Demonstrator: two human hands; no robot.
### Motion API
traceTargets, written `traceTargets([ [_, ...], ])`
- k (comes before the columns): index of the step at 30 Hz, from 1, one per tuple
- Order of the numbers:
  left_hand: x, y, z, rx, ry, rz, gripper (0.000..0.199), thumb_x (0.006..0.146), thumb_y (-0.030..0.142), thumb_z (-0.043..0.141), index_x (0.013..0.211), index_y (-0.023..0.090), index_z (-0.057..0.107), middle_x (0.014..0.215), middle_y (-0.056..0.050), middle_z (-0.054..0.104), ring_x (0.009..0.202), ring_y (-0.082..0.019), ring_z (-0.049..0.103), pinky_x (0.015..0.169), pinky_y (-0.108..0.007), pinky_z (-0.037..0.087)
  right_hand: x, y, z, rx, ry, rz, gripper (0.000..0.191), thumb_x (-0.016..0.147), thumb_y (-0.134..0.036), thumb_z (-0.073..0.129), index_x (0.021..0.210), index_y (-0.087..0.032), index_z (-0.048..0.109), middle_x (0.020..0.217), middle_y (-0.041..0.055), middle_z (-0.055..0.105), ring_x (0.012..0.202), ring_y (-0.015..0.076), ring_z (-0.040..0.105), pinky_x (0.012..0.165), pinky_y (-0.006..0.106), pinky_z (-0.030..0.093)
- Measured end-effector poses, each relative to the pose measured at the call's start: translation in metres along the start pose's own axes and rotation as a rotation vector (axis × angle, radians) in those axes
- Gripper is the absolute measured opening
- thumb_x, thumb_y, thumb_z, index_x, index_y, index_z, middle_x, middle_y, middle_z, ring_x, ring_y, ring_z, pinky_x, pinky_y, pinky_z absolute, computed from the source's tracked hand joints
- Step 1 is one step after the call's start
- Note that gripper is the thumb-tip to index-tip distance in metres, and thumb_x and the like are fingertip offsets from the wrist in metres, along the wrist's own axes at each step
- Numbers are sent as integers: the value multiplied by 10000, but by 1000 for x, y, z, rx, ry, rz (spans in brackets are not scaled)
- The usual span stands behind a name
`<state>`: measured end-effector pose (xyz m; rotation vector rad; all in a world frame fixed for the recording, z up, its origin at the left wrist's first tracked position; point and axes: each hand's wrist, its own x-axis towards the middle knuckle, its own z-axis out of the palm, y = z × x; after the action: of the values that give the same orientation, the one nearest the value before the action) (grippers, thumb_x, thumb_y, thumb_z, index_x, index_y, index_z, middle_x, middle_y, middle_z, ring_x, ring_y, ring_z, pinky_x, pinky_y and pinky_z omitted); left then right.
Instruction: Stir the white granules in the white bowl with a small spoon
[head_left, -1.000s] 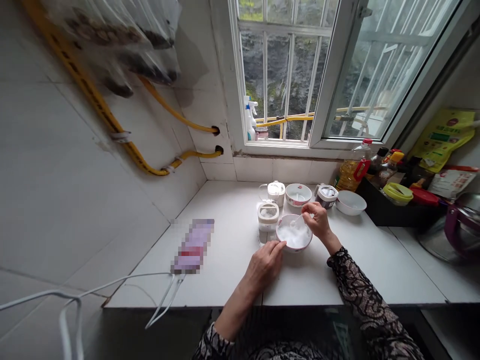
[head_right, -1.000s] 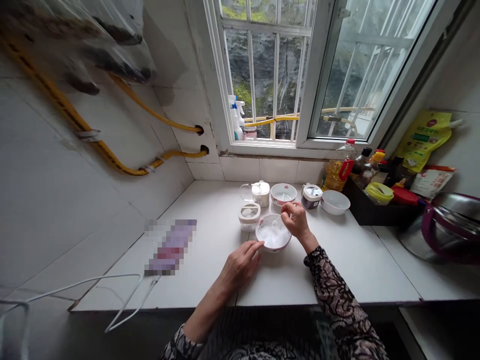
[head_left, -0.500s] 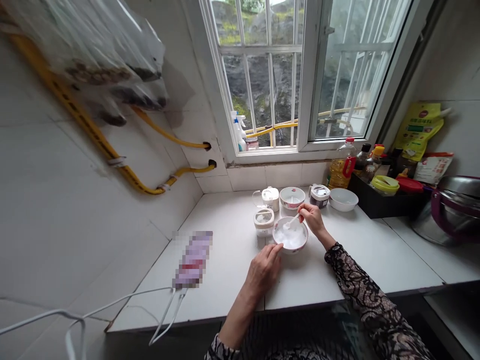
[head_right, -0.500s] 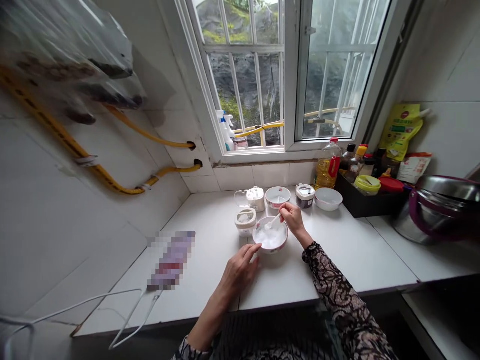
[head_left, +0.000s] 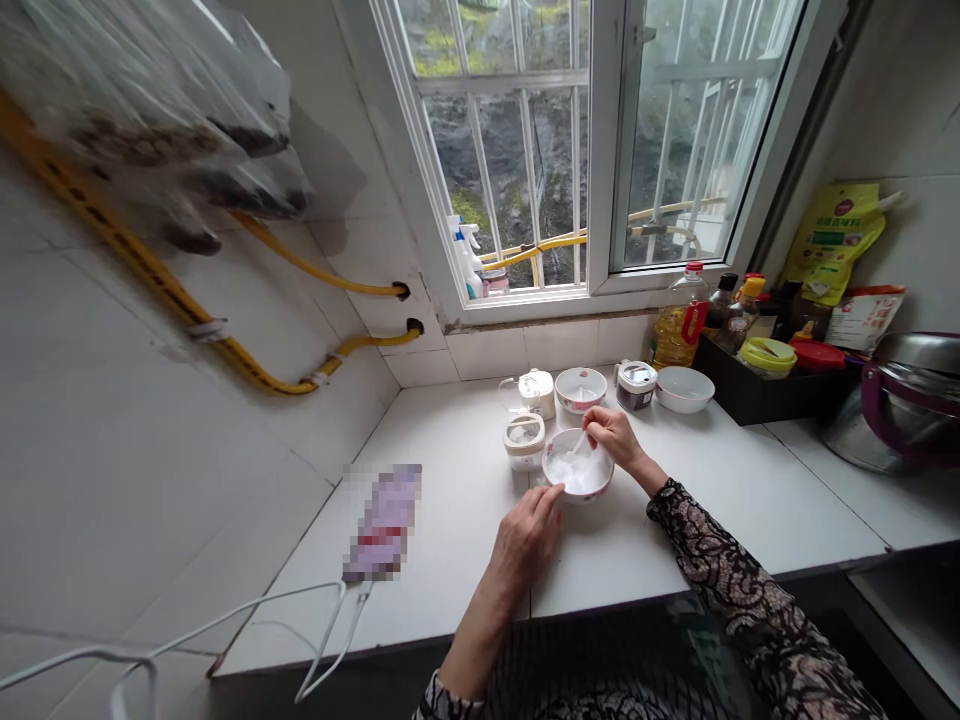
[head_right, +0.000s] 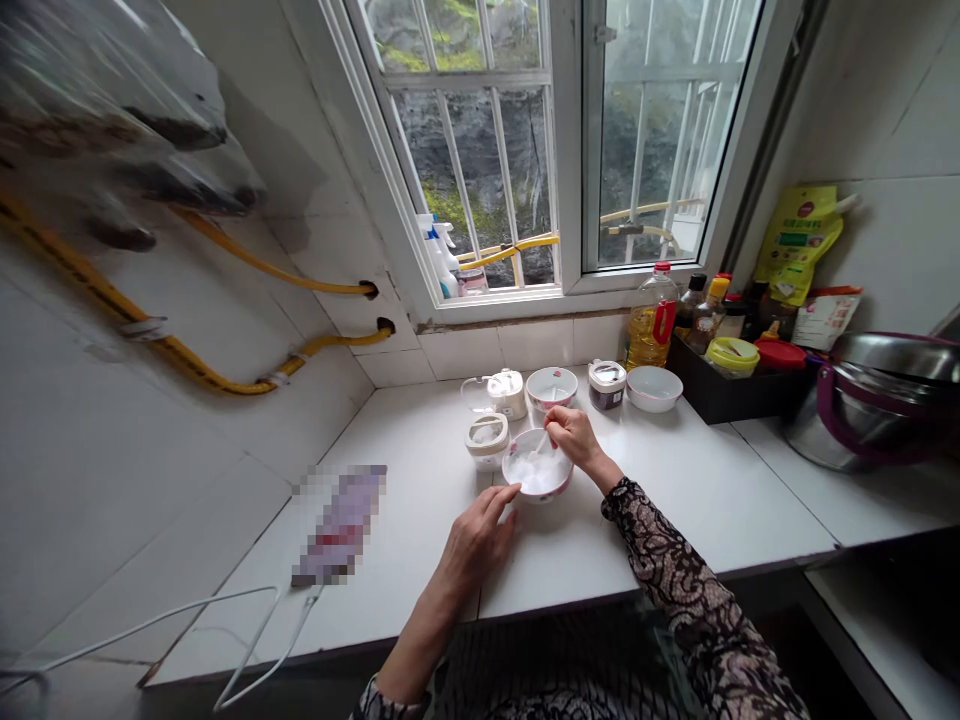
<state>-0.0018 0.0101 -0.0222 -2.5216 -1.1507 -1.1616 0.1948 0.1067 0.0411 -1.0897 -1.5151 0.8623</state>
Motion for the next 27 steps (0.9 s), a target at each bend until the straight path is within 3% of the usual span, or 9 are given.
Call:
traceTargets([
  [9,1,1,-2,4,8,13,358,916,87,418,1257,164,496,1027,-96,668,920,-184,671,770,-278,578,4,1,-4,115,83,75,116,609,-246,488,538,-209,572,389,-44,510,408,122,446,492,252,365],
  [18,1,1,0,10,17,10,372,887,74,424,1240,160,499,997,-88,660,890,-180,662,757,-277,579,9,3,-4,283,117,155,123,599,-308,515,594,-198,570,420,-22,549,436,144,509,559,301,449],
  [24,1,2,1,18,-2,3,365,897,81,416,1244,157,501,977,-83,654,860,-183,658,720,-277,574,6,-9,15,306,105,98,152,687,-340,564,754,-204,572,592,-4,651,597,174,615,716,336,496],
  [27,0,2,1,21,-3,4,368,898,78,414,1248,153,498,976,-86,655,851,-183,659,716,-281,572,1,-15,24,181,82,-54,119,798,-324,544,837,-213,563,689,16,689,700,198,646,784,363,489],
])
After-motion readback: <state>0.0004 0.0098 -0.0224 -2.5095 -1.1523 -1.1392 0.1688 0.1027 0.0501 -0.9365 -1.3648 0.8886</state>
